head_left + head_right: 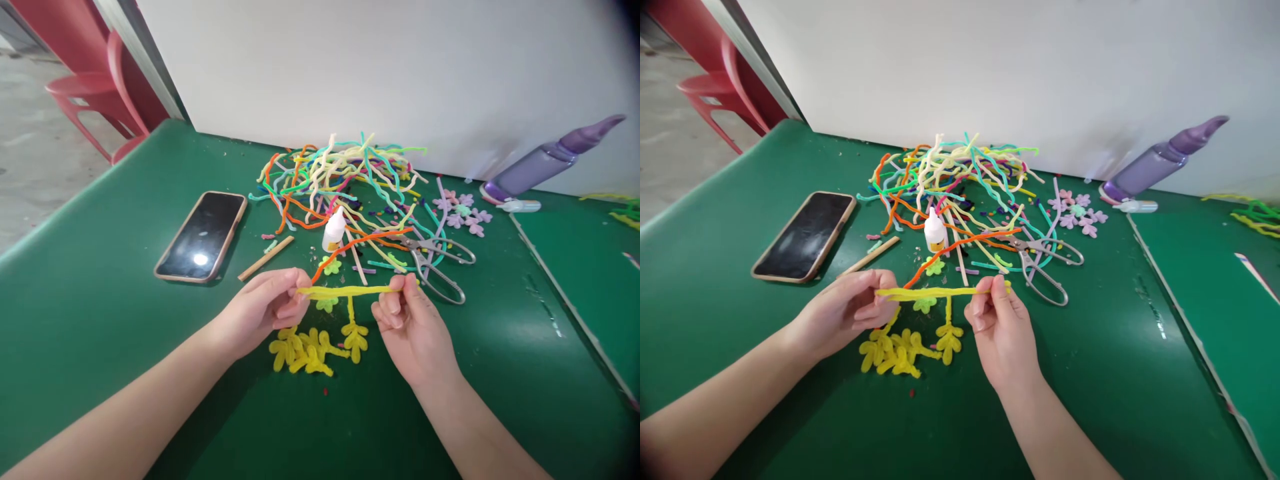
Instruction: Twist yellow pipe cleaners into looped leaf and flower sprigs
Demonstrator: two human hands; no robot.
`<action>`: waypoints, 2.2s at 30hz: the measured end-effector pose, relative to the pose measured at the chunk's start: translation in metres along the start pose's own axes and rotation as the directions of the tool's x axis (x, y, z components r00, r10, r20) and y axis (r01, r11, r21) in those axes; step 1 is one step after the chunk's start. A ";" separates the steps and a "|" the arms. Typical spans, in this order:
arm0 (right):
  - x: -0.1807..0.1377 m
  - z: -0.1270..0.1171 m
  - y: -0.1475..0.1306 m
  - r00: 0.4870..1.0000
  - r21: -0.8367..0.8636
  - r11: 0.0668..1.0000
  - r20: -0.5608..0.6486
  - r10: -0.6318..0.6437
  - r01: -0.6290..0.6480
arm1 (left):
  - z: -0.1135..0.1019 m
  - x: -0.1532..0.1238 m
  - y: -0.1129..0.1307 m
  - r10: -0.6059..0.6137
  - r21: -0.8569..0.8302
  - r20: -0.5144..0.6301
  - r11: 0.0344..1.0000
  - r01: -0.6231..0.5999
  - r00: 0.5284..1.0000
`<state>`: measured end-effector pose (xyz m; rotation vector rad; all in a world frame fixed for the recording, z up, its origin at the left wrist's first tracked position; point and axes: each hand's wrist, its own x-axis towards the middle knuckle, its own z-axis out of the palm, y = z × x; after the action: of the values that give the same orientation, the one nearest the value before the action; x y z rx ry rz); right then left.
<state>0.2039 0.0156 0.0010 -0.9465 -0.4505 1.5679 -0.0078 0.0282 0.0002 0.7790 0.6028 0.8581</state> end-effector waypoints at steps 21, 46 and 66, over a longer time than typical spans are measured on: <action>-0.003 -0.003 -0.001 0.988 -0.254 0.956 -0.010 -0.151 0.144 | 0.001 0.004 0.007 0.116 0.179 -0.265 0.981 -0.069 0.957; -0.022 -0.002 0.003 0.477 -0.644 -0.333 0.748 -0.462 0.688 | 0.008 -0.007 -0.009 0.301 0.903 0.384 0.074 -0.423 0.873; -0.020 -0.003 0.005 0.493 -0.639 -0.360 0.762 -0.420 0.680 | 0.010 -0.008 -0.015 0.186 0.845 0.525 -0.230 -0.483 0.830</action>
<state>0.2026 -0.0056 0.0020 -1.1599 -2.0773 -0.0074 0.0017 0.0115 -0.0044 2.6669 0.8260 0.6314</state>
